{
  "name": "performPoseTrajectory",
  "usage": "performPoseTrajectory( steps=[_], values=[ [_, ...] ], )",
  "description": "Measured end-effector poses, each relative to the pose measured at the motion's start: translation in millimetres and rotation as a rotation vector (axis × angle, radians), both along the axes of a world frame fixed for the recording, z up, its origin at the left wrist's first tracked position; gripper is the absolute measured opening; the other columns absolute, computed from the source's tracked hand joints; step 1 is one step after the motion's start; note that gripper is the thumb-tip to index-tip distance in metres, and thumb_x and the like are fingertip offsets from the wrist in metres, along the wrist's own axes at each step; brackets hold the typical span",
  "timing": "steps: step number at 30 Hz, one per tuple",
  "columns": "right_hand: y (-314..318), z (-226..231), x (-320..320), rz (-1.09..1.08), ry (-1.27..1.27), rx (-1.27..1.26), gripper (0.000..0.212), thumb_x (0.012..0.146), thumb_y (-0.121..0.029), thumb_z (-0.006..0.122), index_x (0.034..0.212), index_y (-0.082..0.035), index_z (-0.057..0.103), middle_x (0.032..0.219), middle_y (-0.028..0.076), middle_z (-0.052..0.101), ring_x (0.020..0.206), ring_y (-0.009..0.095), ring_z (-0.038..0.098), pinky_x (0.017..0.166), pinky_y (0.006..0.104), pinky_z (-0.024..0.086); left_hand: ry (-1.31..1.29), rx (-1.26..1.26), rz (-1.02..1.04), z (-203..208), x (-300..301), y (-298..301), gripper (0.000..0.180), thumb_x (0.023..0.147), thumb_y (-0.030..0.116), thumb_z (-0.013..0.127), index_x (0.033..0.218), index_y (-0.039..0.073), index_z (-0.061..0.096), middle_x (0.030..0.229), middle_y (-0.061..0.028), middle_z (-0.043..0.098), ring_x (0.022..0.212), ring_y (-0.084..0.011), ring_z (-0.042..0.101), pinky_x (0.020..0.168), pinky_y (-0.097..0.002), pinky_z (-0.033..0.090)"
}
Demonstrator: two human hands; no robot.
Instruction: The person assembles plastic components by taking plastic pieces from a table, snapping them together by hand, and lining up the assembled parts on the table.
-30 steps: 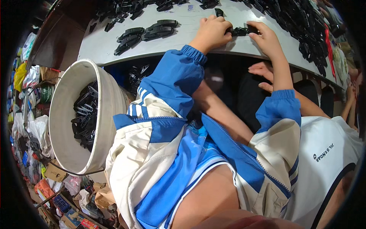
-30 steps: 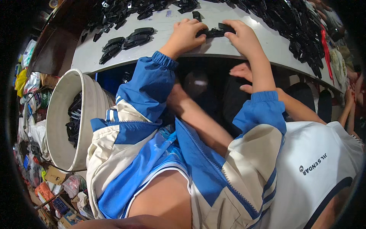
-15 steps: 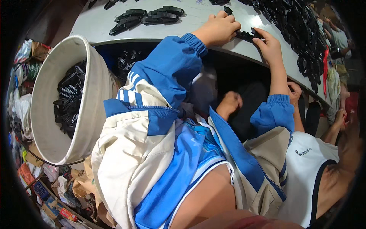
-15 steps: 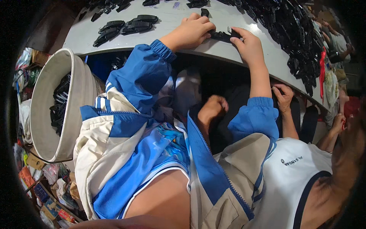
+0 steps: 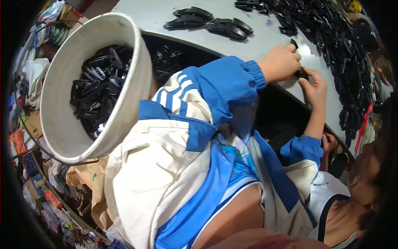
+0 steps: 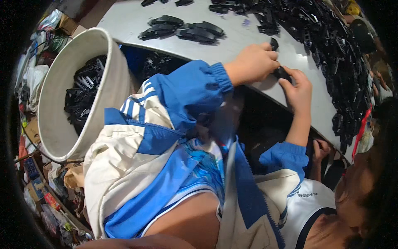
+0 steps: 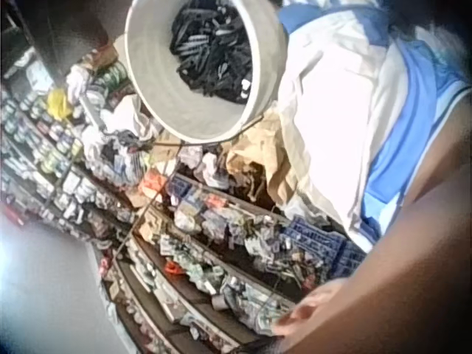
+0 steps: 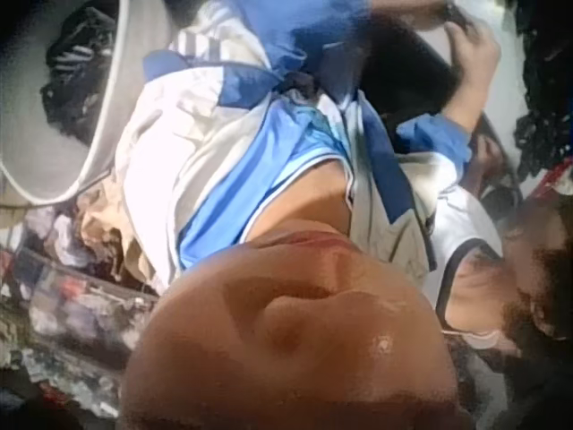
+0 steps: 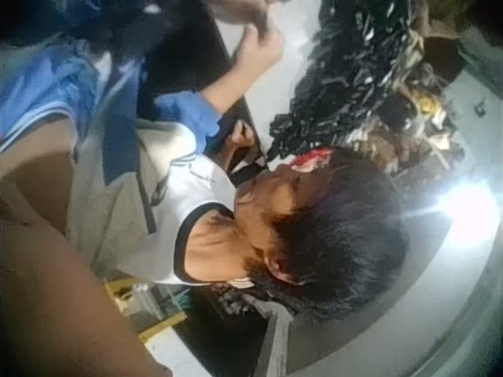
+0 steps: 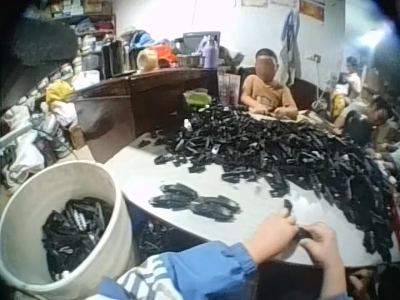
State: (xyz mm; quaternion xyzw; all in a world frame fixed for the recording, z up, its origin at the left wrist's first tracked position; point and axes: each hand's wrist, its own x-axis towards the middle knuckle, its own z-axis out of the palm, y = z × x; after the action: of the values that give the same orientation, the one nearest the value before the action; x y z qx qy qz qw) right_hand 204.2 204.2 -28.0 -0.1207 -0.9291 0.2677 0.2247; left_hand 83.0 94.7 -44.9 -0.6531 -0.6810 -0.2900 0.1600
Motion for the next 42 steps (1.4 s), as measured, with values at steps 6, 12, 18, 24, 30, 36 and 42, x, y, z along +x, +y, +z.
performPoseTrajectory(
  steps=[6, 12, 18, 24, 30, 36, 42],
  values=[
    [-39, 10, -17, 0.018, 0.142, 0.018, 0.030, 0.055, -0.002, 0.054, 0.086, -0.002, 0.053, 0.078, 0.009, 0.050, 0.076, 0.019, 0.047, 0.069, 0.0264, 0.037, -0.410, 0.594, -0.145, 12, 8, -103, 0.018, 0.054, 0.002, 0.054, 0.072, 0.007, 0.052, 0.076, -0.0064, 0.047, 0.070, -0.0217, 0.046, 0.059, -0.0281, 0.039],
    [-130, 25, -93, 0.389, 0.146, 0.241, 0.031, 0.054, -0.002, 0.055, 0.084, -0.005, 0.053, 0.077, 0.009, 0.047, 0.072, 0.023, 0.044, 0.065, 0.0289, 0.036, -0.688, 0.372, -0.458, 2, 18, -200, 0.011, 0.064, 0.000, 0.049, 0.075, 0.000, 0.052, 0.076, -0.0116, 0.051, 0.068, -0.0254, 0.051, 0.061, -0.0305, 0.042],
    [-181, 4, -140, 0.362, 0.316, 0.258, 0.027, 0.055, -0.005, 0.055, 0.082, -0.009, 0.053, 0.076, 0.005, 0.049, 0.072, 0.022, 0.045, 0.063, 0.0311, 0.036, -0.764, 0.271, -0.513, -10, 35, -215, 0.020, 0.059, -0.003, 0.048, 0.078, 0.002, 0.051, 0.078, -0.0091, 0.050, 0.072, -0.0249, 0.048, 0.064, -0.0309, 0.040],
    [-184, -7, -151, 0.167, 0.298, 0.374, 0.018, 0.057, -0.011, 0.052, 0.075, -0.012, 0.054, 0.077, 0.001, 0.049, 0.076, 0.020, 0.045, 0.062, 0.0319, 0.037, -0.769, 0.267, -0.511, -18, 42, -218, 0.022, 0.057, -0.004, 0.048, 0.078, 0.003, 0.051, 0.078, -0.0082, 0.049, 0.075, -0.0244, 0.046, 0.066, -0.0312, 0.038],
    [-187, -5, -150, 0.012, 0.253, 0.454, 0.019, 0.056, -0.013, 0.052, 0.074, -0.015, 0.055, 0.076, -0.001, 0.049, 0.074, 0.019, 0.045, 0.061, 0.0322, 0.036, -0.764, 0.278, -0.405, -14, 42, -220, 0.025, 0.054, -0.003, 0.048, 0.077, 0.005, 0.052, 0.077, -0.0062, 0.045, 0.077, -0.0230, 0.041, 0.071, -0.0309, 0.032],
    [-190, -13, -156, 0.016, 0.289, 0.491, 0.018, 0.058, -0.017, 0.053, 0.076, -0.015, 0.055, 0.077, 0.000, 0.050, 0.076, 0.019, 0.046, 0.063, 0.0315, 0.037, -0.777, 0.194, -0.230, -13, 48, -222, 0.033, 0.048, -0.005, 0.044, 0.077, 0.007, 0.054, 0.078, -0.0056, 0.039, 0.079, -0.0223, 0.038, 0.073, -0.0284, 0.028],
    [-199, 12, -141, 0.046, 0.318, 0.339, 0.021, 0.056, -0.015, 0.054, 0.077, -0.013, 0.054, 0.076, 0.002, 0.049, 0.073, 0.019, 0.046, 0.061, 0.0318, 0.036, -0.988, 0.250, -0.151, -17, 45, -220, 0.023, 0.058, -0.004, 0.049, 0.079, 0.004, 0.052, 0.081, -0.0082, 0.039, 0.080, -0.0193, 0.040, 0.069, -0.0264, 0.033]
  ],
)
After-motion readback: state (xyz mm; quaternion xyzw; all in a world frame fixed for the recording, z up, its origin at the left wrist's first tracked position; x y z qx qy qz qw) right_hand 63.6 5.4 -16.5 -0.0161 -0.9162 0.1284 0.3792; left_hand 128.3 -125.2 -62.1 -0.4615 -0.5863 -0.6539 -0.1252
